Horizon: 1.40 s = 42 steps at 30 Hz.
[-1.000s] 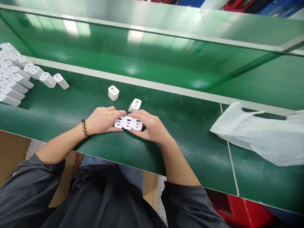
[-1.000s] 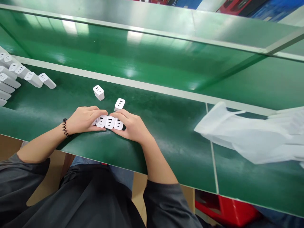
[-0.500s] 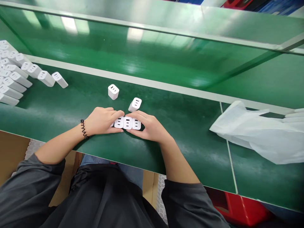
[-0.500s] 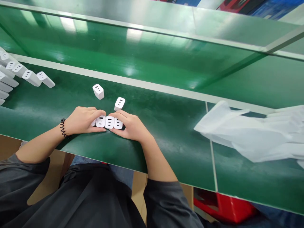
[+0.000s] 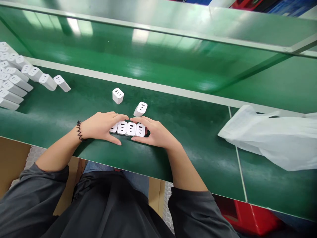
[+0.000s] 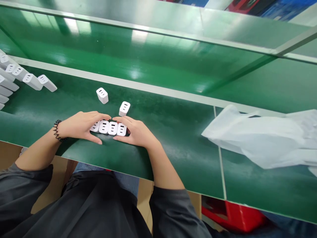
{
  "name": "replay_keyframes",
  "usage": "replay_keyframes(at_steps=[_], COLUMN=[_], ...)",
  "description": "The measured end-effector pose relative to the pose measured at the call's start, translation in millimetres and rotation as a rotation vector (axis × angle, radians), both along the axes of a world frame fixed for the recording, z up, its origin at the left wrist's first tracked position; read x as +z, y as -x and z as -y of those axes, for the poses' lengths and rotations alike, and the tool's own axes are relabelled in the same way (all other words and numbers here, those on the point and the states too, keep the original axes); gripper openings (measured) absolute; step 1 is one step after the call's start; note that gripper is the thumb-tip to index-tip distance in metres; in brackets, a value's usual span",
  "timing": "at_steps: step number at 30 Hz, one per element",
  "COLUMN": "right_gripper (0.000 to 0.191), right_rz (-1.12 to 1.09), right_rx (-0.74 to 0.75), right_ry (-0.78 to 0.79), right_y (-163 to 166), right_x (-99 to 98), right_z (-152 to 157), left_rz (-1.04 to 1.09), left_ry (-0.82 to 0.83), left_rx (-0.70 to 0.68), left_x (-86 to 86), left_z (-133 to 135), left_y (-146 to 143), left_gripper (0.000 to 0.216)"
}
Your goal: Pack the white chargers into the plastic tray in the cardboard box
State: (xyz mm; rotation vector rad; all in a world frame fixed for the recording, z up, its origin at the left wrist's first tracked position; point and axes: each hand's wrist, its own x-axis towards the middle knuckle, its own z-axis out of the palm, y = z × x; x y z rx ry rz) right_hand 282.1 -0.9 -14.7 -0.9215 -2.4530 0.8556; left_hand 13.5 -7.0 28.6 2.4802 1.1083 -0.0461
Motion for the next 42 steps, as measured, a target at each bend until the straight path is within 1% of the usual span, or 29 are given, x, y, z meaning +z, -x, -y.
replay_keyframes(at_steps=[4, 7, 10, 12, 14, 19, 21, 23, 25, 27, 29, 31, 34, 35, 37, 39, 41, 42], right_gripper=[0.058, 0.056, 0.055, 0.055, 0.055, 0.058, 0.061, 0.067, 0.077, 0.087, 0.095, 0.099, 0.101, 0.101, 0.096, 0.085, 0.073, 0.069], right_rz=[0.018, 0.017, 0.006, 0.0, -0.005, -0.03, -0.053, -0.073, -0.079, -0.075, -0.064, -0.06, -0.106, -0.144, -0.245, -0.333, -0.358, -0.349], right_rx=[0.005, 0.018, 0.021, 0.016, 0.01, -0.03, -0.029, -0.011, 0.002, 0.012, 0.028, 0.041, 0.05, 0.054, 0.056, 0.057, 0.059, 0.065], right_ry=[0.004, 0.002, 0.007, 0.012, 0.015, 0.056, 0.076, 0.09, 0.096, 0.097, 0.099, 0.097, 0.114, 0.133, 0.169, 0.155, 0.079, 0.035], right_y=[-1, 0, 1, 0, 1, 5, 7, 9, 10, 8, 7, 6, 9, 11, 16, 23, 29, 31], right_x=[-0.6, -1.6, -2.3, -3.0, -4.6, -11.2, -12.7, -14.0, -16.6, -20.4, -23.8, -25.0, -21.3, -19.0, -14.1, -10.5, -9.6, -10.2], right_z=[0, 0, 0, 0, 0, -2, -2, -1, -1, -2, -4, -6, -4, -2, 4, 10, 17, 21], left_rz=[0.042, 0.043, 0.039, 0.05, 0.078, 0.161, 0.151, 0.105, 0.029, -0.007, 0.06, 0.169, 0.324, 0.394, 0.57, 0.765, 0.932, 1.055], left_ry=[0.136, 0.173, 0.176, 0.152, 0.086, -0.251, -0.34, -0.389, -0.416, -0.401, -0.324, -0.25, -0.198, -0.177, -0.122, -0.052, 0.01, 0.067], left_rx=[-0.01, -0.01, -0.028, -0.033, -0.012, 0.073, 0.097, 0.122, 0.137, 0.141, 0.164, 0.2, 0.289, 0.345, 0.499, 0.671, 0.822, 0.895], left_x=[7.0, 9.7, 10.6, 9.2, 4.9, -16.0, -23.2, -28.2, -32.0, -35.5, -38.1, -39.0, -36.2, -34.8, -32.4, -31.1, -29.7, -28.5], left_z=[-8, -10, -9, -6, -2, 13, 19, 24, 26, 25, 24, 21, 22, 25, 36, 57, 87, 104], left_y=[23, 32, 32, 26, 14, -26, -37, -43, -46, -48, -50, -51, -45, -39, -22, 0, 21, 30], left_gripper=[0.098, 0.099, 0.098, 0.096, 0.093, 0.08, 0.081, 0.081, 0.079, 0.071, 0.06, 0.054, 0.056, 0.059, 0.068, 0.079, 0.093, 0.095])
